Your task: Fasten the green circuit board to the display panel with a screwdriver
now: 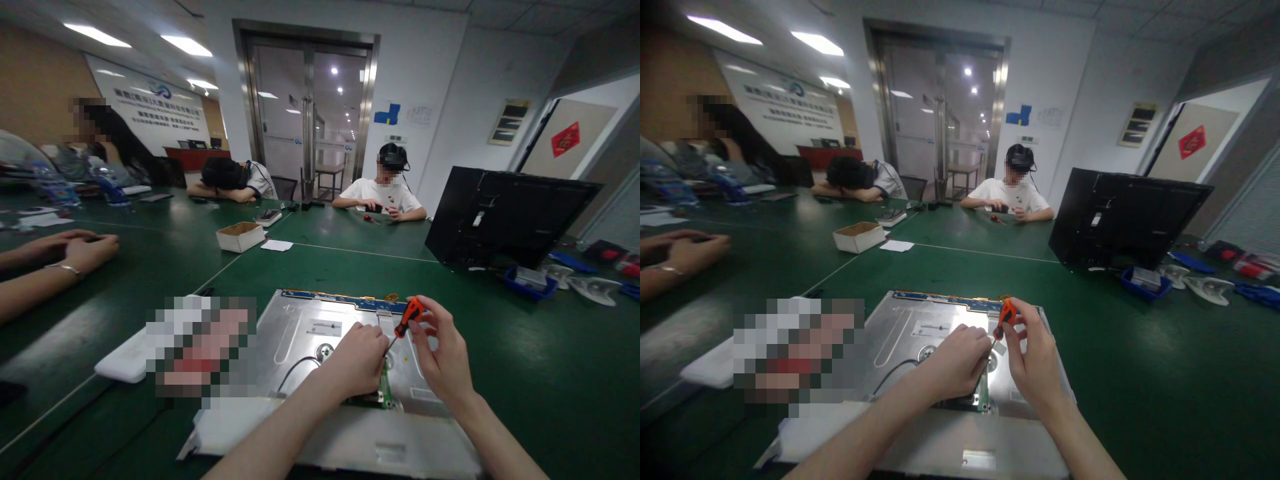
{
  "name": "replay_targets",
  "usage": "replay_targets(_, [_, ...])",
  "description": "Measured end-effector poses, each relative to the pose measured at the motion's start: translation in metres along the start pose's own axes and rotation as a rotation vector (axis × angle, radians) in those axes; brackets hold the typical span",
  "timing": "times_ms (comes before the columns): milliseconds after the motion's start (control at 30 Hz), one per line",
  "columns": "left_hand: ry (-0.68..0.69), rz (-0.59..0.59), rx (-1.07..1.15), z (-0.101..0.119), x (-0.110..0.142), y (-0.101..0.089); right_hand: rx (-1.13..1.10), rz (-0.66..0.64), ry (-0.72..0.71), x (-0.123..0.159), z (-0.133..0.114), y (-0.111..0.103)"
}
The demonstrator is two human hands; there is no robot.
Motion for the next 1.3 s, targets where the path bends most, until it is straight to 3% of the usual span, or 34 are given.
replay_targets(267, [-0.009,-0.002,0.0,-0.0002,0.0002,-0.0004,-0.07,0.075,0.064,0.0036,0.0062,0.0002])
replay_targets(600, [-0.013,0.02,0.005,0.0002,0.0012,-0.0017,-0.01,0.007,0.012,-0.0003,-0.0007,0.0013])
replay_targets(867, [-0.017,0.014,0.008,0.0,0.0009,-0.0011,-0.062,0.115,0.116,0.0031,0.0025,0.0013])
replay_targets(1300, [-0.023,0.011,0.011,-0.0004,0.0008,-0.0002,0.013,0.043,0.08,0.002,0.0009,0.0007])
Point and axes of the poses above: each hand's wrist, its own x-axis away from the middle knuckle, its own y-axis out of the palm, z = x × y, the point moved 3 cm from there along -x, towards the middle knuckle, and after that the axes turned 10 degrees about z, right-handed, at the moved point
